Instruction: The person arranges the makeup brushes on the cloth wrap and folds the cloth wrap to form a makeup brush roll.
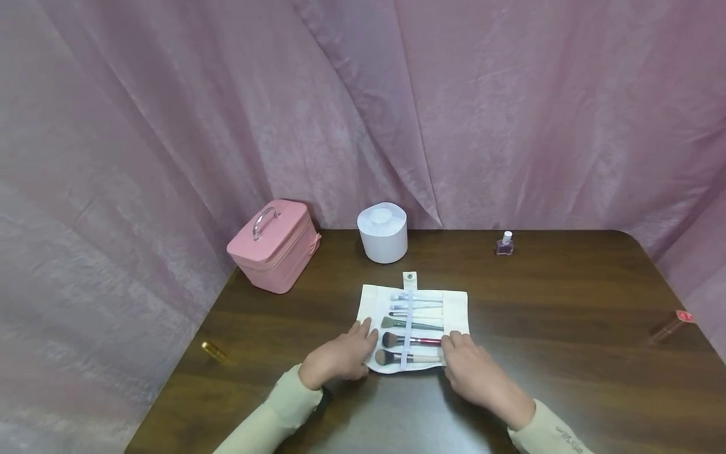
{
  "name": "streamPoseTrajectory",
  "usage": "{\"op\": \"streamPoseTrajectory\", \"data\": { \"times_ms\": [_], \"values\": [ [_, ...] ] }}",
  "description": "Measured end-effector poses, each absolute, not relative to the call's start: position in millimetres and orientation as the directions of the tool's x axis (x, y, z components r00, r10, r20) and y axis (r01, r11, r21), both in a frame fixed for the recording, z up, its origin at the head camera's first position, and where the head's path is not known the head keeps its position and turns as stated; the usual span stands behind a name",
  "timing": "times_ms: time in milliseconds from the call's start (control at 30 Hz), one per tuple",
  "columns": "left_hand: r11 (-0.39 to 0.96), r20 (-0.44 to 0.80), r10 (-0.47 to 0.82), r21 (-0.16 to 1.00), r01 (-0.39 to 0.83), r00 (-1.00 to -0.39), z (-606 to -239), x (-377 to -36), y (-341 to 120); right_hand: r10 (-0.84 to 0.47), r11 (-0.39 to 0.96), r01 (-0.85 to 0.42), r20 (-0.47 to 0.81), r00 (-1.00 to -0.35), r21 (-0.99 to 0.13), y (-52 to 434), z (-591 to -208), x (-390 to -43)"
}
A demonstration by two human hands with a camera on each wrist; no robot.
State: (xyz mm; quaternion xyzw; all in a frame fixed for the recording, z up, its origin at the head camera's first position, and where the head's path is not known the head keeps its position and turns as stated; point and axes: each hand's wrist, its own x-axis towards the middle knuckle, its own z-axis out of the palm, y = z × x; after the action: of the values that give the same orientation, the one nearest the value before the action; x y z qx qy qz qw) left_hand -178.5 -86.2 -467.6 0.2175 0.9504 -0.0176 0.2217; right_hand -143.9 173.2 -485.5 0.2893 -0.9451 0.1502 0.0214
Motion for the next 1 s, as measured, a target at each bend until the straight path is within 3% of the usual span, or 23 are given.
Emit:
{"op": "streamPoseTrajectory", "data": {
  "times_ms": [300, 700, 1000],
  "values": [
    [0.852, -0.337, 0.504, 0.045, 0.521, -0.795, -470, -173, -99, -0.595, 0.739, -0.584, 0.080, -0.800, -0.336, 186, -480, -146],
    [0.839, -0.328, 0.544, 0.224, 0.496, -0.772, -463, -186, -109, -0.646, 0.669, -0.622, 0.097, -0.757, -0.407, 197, -473, -167],
    [0.827, -0.305, 0.537, 0.373, 0.420, -0.787, -449, -213, -110, -0.594, 0.649, -0.501, 0.031, -0.804, -0.572, 202, -469, -191]
  ]
}}
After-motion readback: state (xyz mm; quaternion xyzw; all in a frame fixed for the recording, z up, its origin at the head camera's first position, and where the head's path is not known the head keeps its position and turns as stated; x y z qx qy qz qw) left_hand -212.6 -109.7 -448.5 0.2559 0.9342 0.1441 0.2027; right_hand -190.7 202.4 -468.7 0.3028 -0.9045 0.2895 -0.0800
